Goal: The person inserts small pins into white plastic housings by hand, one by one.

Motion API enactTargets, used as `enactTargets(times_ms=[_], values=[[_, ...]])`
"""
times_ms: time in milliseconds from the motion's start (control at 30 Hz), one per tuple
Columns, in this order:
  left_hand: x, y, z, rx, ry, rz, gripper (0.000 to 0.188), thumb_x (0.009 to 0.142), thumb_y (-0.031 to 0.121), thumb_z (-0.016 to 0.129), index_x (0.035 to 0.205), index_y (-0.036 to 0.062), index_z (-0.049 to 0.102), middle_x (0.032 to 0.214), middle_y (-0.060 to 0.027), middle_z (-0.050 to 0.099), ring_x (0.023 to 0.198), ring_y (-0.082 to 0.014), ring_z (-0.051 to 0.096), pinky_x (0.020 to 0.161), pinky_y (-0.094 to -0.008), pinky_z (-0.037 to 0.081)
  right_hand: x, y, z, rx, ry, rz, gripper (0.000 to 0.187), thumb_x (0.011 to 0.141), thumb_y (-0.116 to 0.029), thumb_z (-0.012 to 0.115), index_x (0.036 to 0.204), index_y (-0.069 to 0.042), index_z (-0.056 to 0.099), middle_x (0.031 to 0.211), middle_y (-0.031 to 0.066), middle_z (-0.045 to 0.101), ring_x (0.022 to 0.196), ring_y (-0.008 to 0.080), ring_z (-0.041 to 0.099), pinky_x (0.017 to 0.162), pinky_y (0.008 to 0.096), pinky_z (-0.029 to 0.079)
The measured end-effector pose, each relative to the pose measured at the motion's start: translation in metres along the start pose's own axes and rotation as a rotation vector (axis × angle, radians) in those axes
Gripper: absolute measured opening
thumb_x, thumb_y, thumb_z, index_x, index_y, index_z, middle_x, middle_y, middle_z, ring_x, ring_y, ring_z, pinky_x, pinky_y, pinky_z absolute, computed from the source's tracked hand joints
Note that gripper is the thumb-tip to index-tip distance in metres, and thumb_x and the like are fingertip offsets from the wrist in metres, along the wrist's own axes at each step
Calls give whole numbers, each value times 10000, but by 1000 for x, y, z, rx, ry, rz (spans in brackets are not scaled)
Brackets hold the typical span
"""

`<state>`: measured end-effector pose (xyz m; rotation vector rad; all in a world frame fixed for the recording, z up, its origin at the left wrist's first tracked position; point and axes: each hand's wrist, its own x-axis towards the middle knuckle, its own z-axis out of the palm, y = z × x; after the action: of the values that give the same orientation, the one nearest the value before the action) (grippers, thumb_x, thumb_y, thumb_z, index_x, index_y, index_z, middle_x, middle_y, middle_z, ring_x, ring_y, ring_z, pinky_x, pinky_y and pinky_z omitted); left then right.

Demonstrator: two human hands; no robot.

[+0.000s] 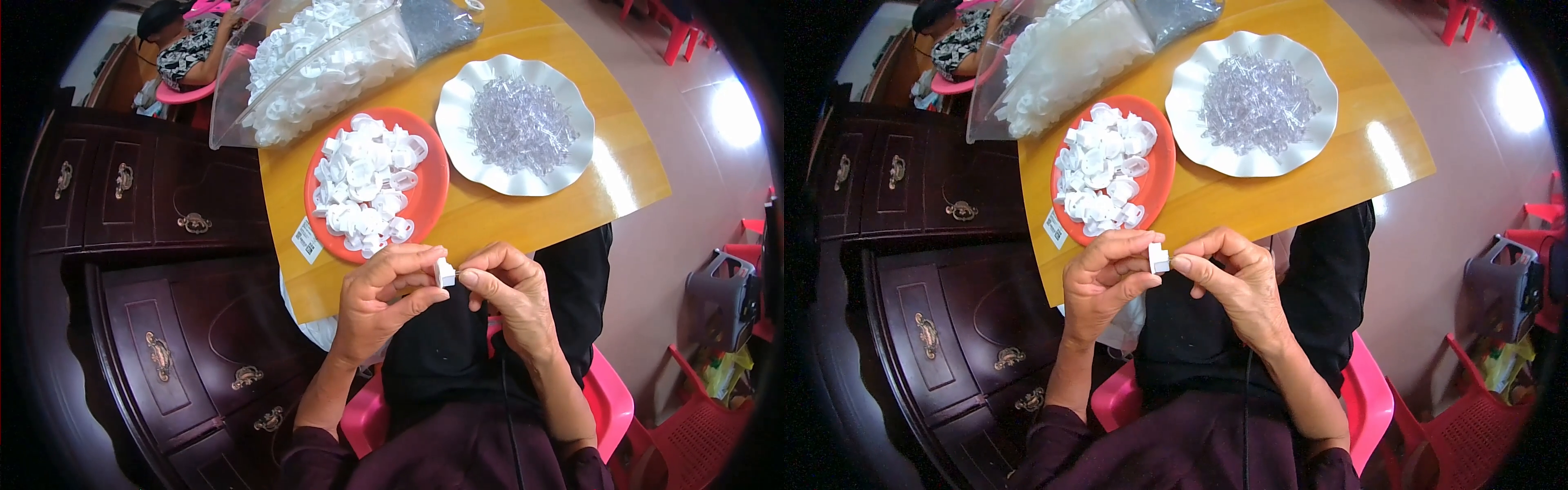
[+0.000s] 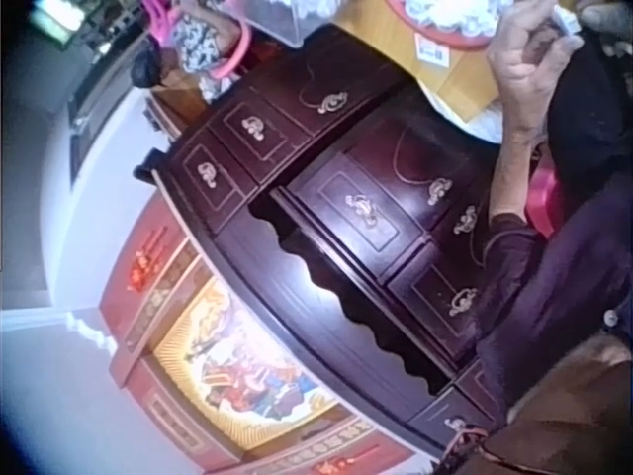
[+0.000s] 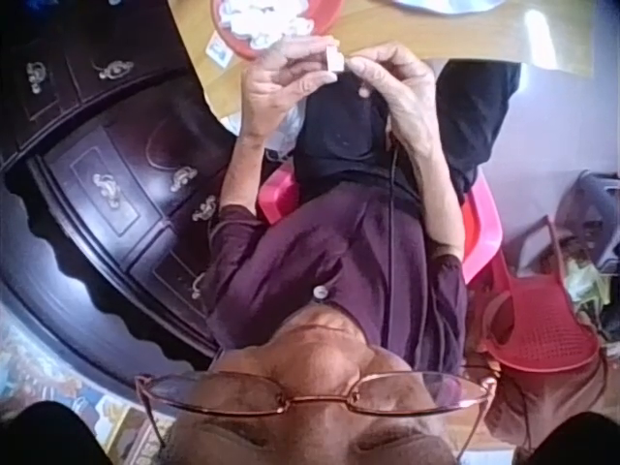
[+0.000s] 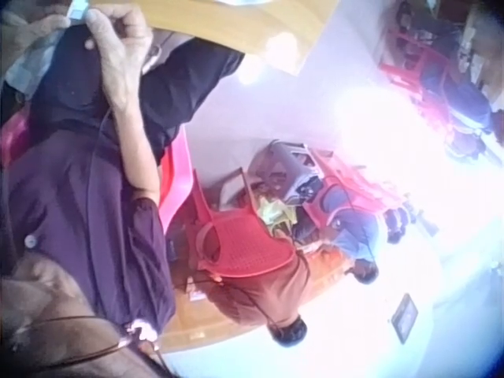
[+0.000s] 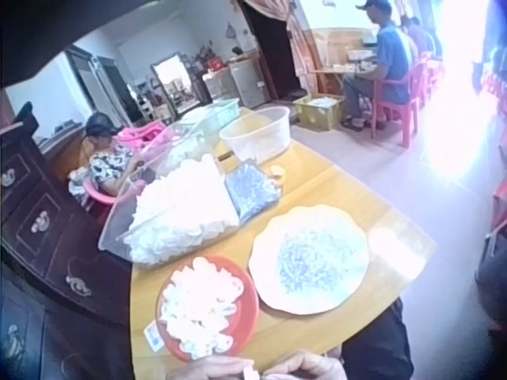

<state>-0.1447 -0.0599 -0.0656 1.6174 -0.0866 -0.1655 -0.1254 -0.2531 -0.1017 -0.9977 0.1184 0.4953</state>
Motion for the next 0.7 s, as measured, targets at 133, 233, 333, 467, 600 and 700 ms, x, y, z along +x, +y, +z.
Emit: enactTargets(times_ms=[133, 233, 333, 467, 600, 700], values=[[0, -2, 0, 17, -13, 52, 398, 833, -77, 728, 1216, -5, 645, 1190, -85, 604, 966, -121, 638, 848, -244, 559, 0, 1, -3, -16, -28, -21, 97, 895, -68, 730, 946, -6, 675, 900, 36, 690, 681, 57, 577, 607, 194, 477], [2, -2, 0, 42, -35, 88, 388, 830, -72, 733, 1203, -11, 648, 1192, -92, 608, 980, -126, 640, 851, -255, 567, -1, 2, -3, -3, -40, -44, 91, 897, -65, 727, 939, -3, 674, 902, 42, 693, 682, 58, 580, 600, 195, 480], [5, 0, 2, 54, -46, 108, 366, 829, -73, 734, 1181, -8, 657, 1196, -95, 612, 988, -132, 642, 855, -257, 568, 0, 0, -1, -17, -43, -85, 86, 900, -60, 724, 932, 1, 672, 905, 48, 697, 693, 54, 586, 600, 193, 483], [9, -1, 1, 91, -43, 123, 338, 820, -61, 747, 1145, -6, 672, 1180, -97, 624, 992, -136, 646, 847, -260, 556, 3, -1, -1, -70, -41, -143, 73, 904, -54, 719, 927, -4, 671, 916, 52, 701, 713, 50, 596, 597, 189, 489], [23, 4, -1, 127, -43, 128, 329, 810, -49, 760, 1127, -6, 683, 1150, -100, 647, 979, -148, 653, 836, -267, 544, 9, -9, 3, -76, -3, -158, 79, 906, -69, 721, 917, -6, 675, 915, 48, 702, 708, 45, 597, 587, 192, 493], [40, 18, 0, 119, -65, 101, 315, 825, -45, 747, 1130, -3, 682, 1135, -97, 654, 963, -156, 657, 828, -268, 545, 14, -22, 1, -121, 47, -107, 100, 905, -82, 725, 936, 2, 681, 905, 45, 701, 700, 44, 596, 581, 203, 491]])
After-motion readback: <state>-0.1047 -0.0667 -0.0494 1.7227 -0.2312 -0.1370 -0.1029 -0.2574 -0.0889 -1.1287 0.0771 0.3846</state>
